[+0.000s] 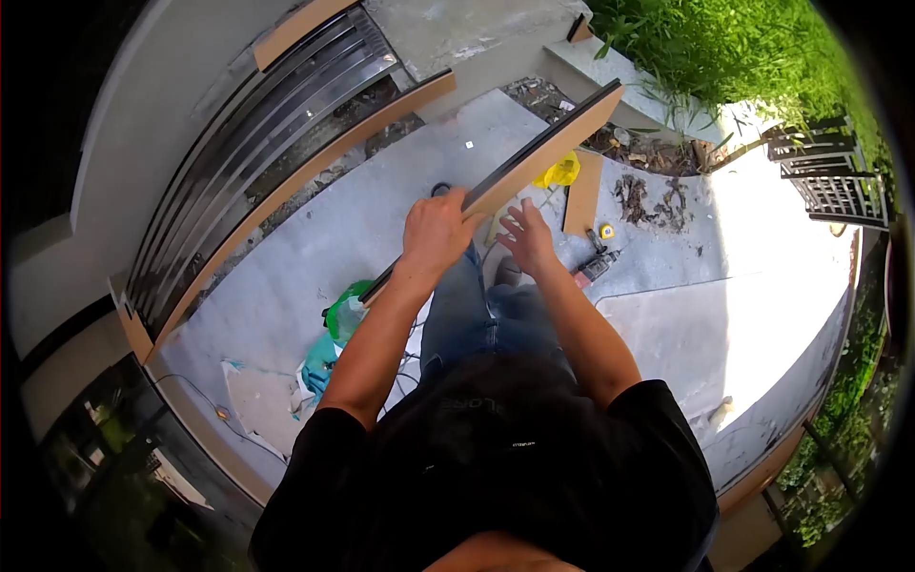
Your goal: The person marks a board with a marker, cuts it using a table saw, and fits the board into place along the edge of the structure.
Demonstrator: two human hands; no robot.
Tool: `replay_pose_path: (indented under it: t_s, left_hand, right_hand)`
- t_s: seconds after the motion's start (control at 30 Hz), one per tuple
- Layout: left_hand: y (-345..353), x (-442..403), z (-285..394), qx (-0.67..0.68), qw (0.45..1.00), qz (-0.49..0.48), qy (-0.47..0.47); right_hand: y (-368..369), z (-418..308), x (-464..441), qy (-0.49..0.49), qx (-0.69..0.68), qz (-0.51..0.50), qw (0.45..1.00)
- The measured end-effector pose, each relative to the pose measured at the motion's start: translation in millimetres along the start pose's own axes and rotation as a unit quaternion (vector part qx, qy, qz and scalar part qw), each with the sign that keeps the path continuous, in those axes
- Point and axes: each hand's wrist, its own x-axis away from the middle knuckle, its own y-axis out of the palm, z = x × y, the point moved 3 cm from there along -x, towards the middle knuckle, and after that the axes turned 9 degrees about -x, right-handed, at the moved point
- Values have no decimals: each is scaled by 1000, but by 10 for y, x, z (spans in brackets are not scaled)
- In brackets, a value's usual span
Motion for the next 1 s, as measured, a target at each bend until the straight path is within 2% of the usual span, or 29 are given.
replay_pose_path:
  t_s: [0.07, 0.13, 0.2, 0.27, 0.3, 0.43, 0.47, 0.57, 0.63, 0.73, 0.8, 0.83, 0.9, 0.93, 1.0]
  left_hand:
    - [193, -692, -175, 8, 999, 11, 41]
    - [486, -1226, -308, 47, 995, -78, 32]
    - [801, -1590, -415, 60, 993, -95, 27]
    - [1119, -2136, -535, 59, 991, -57, 108]
    - [1254, -2362, -578, 29, 990, -98, 102]
    - [1893, -3054, -837, 17, 987, -106, 118]
    - [2065, -3131, -964, -19, 987, -95, 126]
    - [2357, -3317, -1354, -99, 984, -98, 114]
    - [2536, -3382, -1650, -97, 989, -67, 93]
    - [2802, -3519, -1990, -104, 991, -27, 82]
    - [2935, -3625, -2149, -127, 984, 78, 95]
    - [3036, -3636, -2204, -133, 983, 89, 93]
    - [3159, -3692, -2324, -84, 975, 175, 108]
    - [3203, -3710, -2394, -96, 973, 187, 92]
    - [3232, -3757, -2522, -29, 972, 204, 115]
  right_hand:
    - [91, -57, -667, -60, -70, 13, 996]
    - [297, -308, -1217, -57, -71, 22, 996]
    - [360, -542, -1783, -149, -149, -97, 973]
    - [344, -787, -2418, -194, -208, -127, 950]
    - [360, -934, -2674, -211, -237, -111, 942]
    - [194, -1274, -3817, -230, -308, -139, 913]
    - [159, -1354, -4078, -221, -314, -174, 907]
    - [26, -1583, -4837, -222, -339, -161, 900]
    - [-173, -1692, -5410, -250, -348, -126, 895]
    - [-219, -1929, -5958, -278, -373, -150, 872]
    - [-137, -2053, -6135, -309, -324, -158, 880]
    - [-172, -2079, -6214, -308, -314, -169, 882]
    - [-209, -2201, -6414, -328, -308, -201, 870]
    - [-183, -2237, -6481, -323, -308, -225, 866]
    - [-143, -2305, -6552, -343, -294, -228, 863]
